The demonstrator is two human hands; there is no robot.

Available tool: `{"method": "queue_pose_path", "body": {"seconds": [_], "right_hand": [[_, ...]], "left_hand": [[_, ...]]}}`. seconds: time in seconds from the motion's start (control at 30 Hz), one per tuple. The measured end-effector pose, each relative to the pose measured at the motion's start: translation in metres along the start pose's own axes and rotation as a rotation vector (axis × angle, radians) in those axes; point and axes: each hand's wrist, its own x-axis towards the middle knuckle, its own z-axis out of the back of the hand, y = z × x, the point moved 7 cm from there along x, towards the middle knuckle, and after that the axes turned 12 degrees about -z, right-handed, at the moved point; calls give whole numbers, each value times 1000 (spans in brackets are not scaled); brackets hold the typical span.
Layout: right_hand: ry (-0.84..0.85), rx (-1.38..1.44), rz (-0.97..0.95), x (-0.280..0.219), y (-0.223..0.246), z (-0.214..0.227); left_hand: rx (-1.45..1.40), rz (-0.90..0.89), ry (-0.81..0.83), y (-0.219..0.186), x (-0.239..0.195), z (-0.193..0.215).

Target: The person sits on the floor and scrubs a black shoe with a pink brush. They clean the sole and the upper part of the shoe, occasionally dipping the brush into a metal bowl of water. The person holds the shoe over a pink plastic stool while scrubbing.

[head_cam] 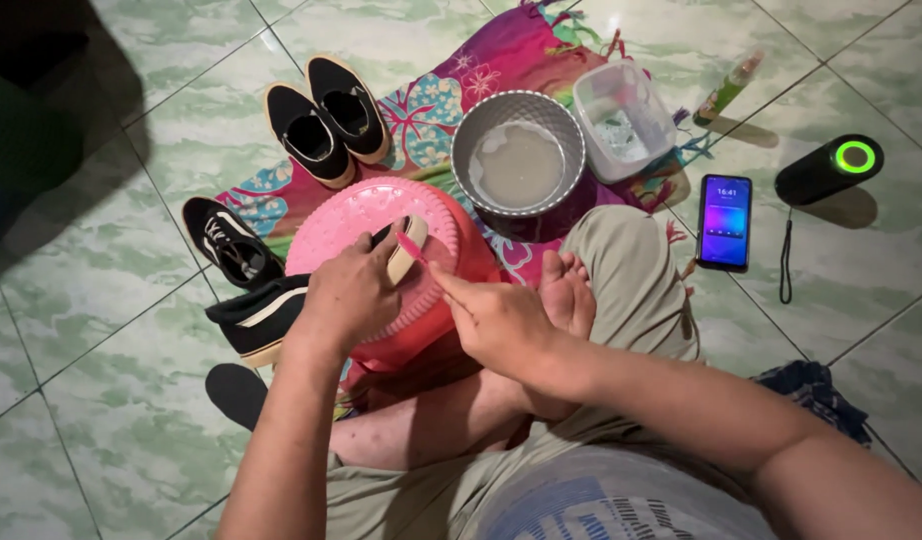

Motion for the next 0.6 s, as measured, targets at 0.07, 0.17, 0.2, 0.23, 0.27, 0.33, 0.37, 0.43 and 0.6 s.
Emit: {"method": "queue_pose_path", "body": {"seconds": [0.07, 0.17, 0.2, 0.23, 0.27, 0.33, 0.37, 0.43, 0.6], "right_hand": [[46, 27, -16, 17, 3, 6], [71, 38, -63, 39, -14, -7], [52, 20, -88, 48, -23, -14], [48, 21, -88, 36, -18, -8], [49, 15, -95, 24, -14, -4], [54, 6, -102, 8, -11, -1], [56, 37, -91, 4, -12, -1], [53, 67, -80, 14, -11, 2], [46, 225, -89, 44, -21, -10]], "left_hand": [[-12, -6, -6, -7, -5, 10], [-36, -3, 0, -10, -6, 13], [-50, 9, 6, -7, -5, 14], [-47, 6, 5, -6, -3, 13], [-47, 5, 10, -4, -3, 11], [-51, 5, 17, -4, -4, 10], [-51, 3, 18, -6, -5, 12], [-49, -3, 16, -6, -3, 12], [-63, 21, 36, 0, -1, 9]]}}
